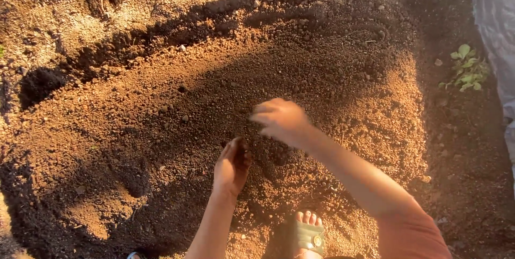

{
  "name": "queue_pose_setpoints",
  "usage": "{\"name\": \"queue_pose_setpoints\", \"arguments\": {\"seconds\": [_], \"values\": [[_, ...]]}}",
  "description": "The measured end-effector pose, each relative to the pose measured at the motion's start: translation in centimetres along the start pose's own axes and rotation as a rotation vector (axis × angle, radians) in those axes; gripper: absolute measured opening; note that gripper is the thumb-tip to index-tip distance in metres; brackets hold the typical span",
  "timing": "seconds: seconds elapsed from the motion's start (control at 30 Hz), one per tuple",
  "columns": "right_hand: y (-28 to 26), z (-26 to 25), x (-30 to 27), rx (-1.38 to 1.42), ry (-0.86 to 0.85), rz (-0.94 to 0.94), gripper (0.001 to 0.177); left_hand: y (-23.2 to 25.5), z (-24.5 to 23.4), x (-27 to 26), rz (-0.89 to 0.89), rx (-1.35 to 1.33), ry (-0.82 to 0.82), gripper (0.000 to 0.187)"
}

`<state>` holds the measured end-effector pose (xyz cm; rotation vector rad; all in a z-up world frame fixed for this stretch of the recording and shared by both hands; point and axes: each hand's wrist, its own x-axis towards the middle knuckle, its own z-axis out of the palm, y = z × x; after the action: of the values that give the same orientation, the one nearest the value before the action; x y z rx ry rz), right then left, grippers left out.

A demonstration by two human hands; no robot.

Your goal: The person uses both hands to break up clumps of soil and smooth the surface of a garden bed. They repeatedly pat and level the dirt, occasionally picking up small rocks or debris and discarding them to the side.

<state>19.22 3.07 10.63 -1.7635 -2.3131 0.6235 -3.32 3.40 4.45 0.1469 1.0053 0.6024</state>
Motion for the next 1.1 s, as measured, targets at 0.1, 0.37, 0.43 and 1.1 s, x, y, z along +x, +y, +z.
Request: {"name": "queue_pose_setpoints", "arguments": {"seconds": [0.1,0.37,0.43,1.1], "values": [[6.8,6.6,-6.0,-0.361,0.011,0.258,0.025,0.8,1.5,-2.3,0.028,0.247,0.21,0.029],[5.6,8.6,-10.2,-0.003,-0.604,0.723,0.042,-2.7,-1.2,-0.6,0.016,0.475,0.148,0.029],[4.7,7.4,-9.0,0.021,-0.523,0.697,0.038,-2.7,0.0,-1.0,0.061,0.541,0.142,0.028],[8.6,8.2,-5.7,0.021,0.052,0.435,0.018,-7.2,-2.8,3.8,0.777,1.942,-0.151,0.034]]}}
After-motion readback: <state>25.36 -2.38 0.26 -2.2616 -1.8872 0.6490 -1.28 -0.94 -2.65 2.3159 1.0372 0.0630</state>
